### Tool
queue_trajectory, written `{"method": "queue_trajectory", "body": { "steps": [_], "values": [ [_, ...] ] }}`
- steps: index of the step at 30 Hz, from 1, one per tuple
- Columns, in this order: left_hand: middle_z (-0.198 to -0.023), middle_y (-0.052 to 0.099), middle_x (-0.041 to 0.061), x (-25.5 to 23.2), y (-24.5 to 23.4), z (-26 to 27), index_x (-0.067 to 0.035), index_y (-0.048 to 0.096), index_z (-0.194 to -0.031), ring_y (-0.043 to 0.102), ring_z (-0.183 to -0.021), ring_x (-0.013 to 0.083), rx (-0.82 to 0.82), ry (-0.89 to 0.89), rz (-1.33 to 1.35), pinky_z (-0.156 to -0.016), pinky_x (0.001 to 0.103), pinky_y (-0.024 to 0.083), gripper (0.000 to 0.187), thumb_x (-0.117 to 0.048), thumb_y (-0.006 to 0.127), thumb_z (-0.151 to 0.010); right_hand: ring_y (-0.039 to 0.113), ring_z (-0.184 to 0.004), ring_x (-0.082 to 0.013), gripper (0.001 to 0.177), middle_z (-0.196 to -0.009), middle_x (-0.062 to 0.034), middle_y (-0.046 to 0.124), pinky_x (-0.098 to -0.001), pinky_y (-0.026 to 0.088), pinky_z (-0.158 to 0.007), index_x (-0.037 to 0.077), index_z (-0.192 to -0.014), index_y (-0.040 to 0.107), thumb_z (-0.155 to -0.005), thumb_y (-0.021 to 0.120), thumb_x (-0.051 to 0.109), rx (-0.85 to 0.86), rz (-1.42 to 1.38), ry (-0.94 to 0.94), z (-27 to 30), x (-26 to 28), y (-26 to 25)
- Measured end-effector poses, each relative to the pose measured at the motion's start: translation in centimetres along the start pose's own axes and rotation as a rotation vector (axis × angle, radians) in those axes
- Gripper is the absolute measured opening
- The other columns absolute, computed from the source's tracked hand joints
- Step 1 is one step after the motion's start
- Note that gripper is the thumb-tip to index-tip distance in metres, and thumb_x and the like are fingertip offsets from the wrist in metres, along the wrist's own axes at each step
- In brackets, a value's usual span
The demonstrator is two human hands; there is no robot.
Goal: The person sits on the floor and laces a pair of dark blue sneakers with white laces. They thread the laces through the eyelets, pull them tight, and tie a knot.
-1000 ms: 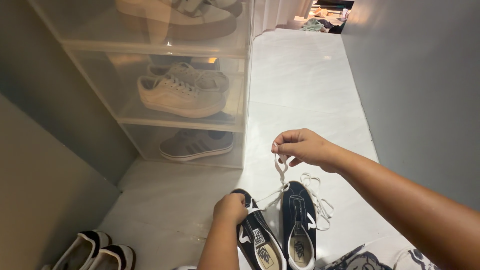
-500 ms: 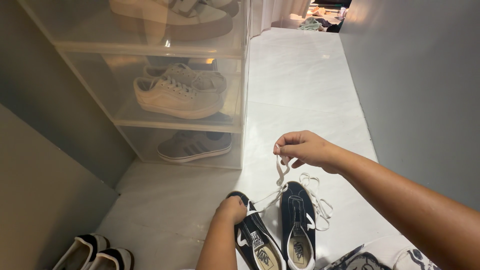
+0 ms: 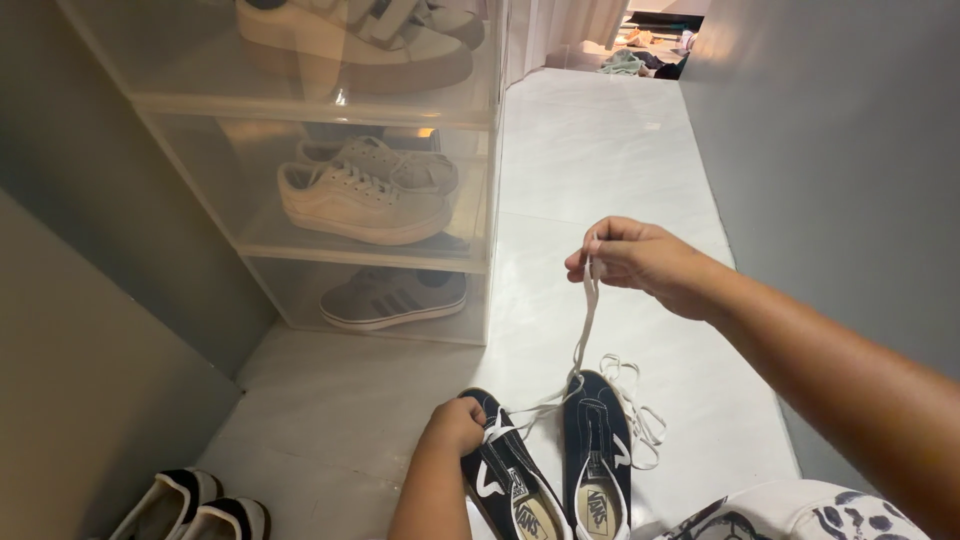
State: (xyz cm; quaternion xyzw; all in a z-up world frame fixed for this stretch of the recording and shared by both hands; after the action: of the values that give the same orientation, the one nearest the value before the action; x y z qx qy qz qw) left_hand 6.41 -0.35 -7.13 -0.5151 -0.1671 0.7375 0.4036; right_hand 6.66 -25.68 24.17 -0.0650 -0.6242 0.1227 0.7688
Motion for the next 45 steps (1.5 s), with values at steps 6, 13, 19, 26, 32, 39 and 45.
{"method": "queue_trajectory", "body": {
  "steps": [6, 13, 19, 26, 32, 39, 45],
  "values": [
    [-0.104, 0.074, 0.009, -1.4, -1.2, 2.4, -0.016, 0.074, -0.090, 0.071, -0.101, 0.0269, -0.004, -0.067, -0.112, -0.092, 0.037, 0.056, 0.013, -0.012, 0.071, -0.079, 0.073, -0.079, -0.0203, 0.007, -0.096, -0.0084, 0.074, -0.0365, 0.056, -0.075, 0.012, -0.095, 0.065, -0.095, 0.058, 0.016, 0.086, 0.110, 0.111, -1.5, -4.9, 2.0],
    [-0.106, 0.073, 0.010, -1.6, -1.5, 2.5, -0.018, 0.076, -0.094, 0.070, -0.102, 0.0294, -0.052, 0.001, -0.106, -0.094, 0.039, 0.056, 0.013, -0.023, 0.070, -0.084, 0.072, -0.091, -0.0199, 0.012, -0.099, -0.0058, 0.075, -0.0322, 0.058, -0.082, 0.012, -0.095, 0.074, -0.088, 0.067, 0.019, 0.329, 0.721, -0.043, -2.2, -15.0, 11.8],
    [-0.120, 0.069, 0.013, -0.2, -0.4, 0.1, -0.019, 0.075, -0.108, 0.067, -0.113, 0.0329, 0.042, -0.061, -0.103, -0.100, 0.041, 0.053, 0.024, -0.022, 0.060, -0.090, 0.070, -0.099, -0.0269, 0.022, -0.104, -0.0103, 0.074, -0.0384, 0.056, -0.091, 0.016, -0.104, 0.075, -0.085, 0.069, 0.025, 0.380, 0.956, 0.092, -2.5, -19.0, 15.9],
    [-0.134, 0.064, 0.018, 0.8, 0.5, -1.4, -0.010, 0.072, -0.122, 0.062, -0.124, 0.0346, 0.197, -0.052, -0.167, -0.107, 0.042, 0.048, 0.039, -0.024, 0.055, -0.090, 0.068, -0.105, -0.0289, 0.025, -0.113, -0.0081, 0.068, -0.0413, 0.056, -0.092, 0.021, -0.107, 0.077, -0.087, 0.063, 0.017, 0.310, 1.153, 0.085, -1.8, -19.6, 19.1],
    [-0.140, 0.059, 0.019, 0.3, 0.5, -1.1, -0.007, 0.069, -0.127, 0.059, -0.129, 0.0349, 0.234, -0.110, -0.154, -0.109, 0.043, 0.047, 0.045, -0.026, 0.056, -0.089, 0.069, -0.104, -0.0298, 0.028, -0.116, -0.0091, 0.065, -0.0415, 0.057, -0.088, 0.014, -0.110, 0.073, -0.085, 0.061, 0.009, 0.296, 1.323, 0.024, -0.5, -19.9, 20.1],
    [-0.140, 0.059, 0.021, 0.3, 0.5, -0.7, -0.004, 0.068, -0.127, 0.058, -0.130, 0.0348, 0.224, -0.148, -0.110, -0.110, 0.042, 0.046, 0.044, -0.024, 0.057, -0.090, 0.070, -0.098, -0.0307, 0.019, -0.101, -0.0093, 0.069, -0.0428, 0.055, -0.085, 0.014, -0.098, 0.075, -0.083, 0.062, 0.012, 0.241, 1.148, -0.077, -0.4, -20.9, 19.2],
    [-0.138, 0.062, 0.017, 0.4, 1.1, -1.1, -0.009, 0.070, -0.126, 0.060, -0.128, 0.0330, 0.222, -0.101, -0.171, -0.108, 0.041, 0.048, 0.040, -0.023, 0.054, -0.092, 0.058, -0.067, -0.0139, 0.012, -0.071, -0.0016, 0.067, -0.0302, 0.048, -0.062, 0.007, -0.082, 0.067, -0.086, 0.071, 0.018, 0.412, 0.437, 0.260, -1.4, -21.5, 17.5]
  ]
}}
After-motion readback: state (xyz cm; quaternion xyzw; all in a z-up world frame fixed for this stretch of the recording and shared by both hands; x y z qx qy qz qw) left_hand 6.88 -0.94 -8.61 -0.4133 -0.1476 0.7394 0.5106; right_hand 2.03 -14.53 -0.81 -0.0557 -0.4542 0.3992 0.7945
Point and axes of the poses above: each hand's wrist, its own z-axis away from the middle knuckle, its own y-axis out of the palm, x = y × z, the point moved 5 cm from there along -z, towards the middle knuckle
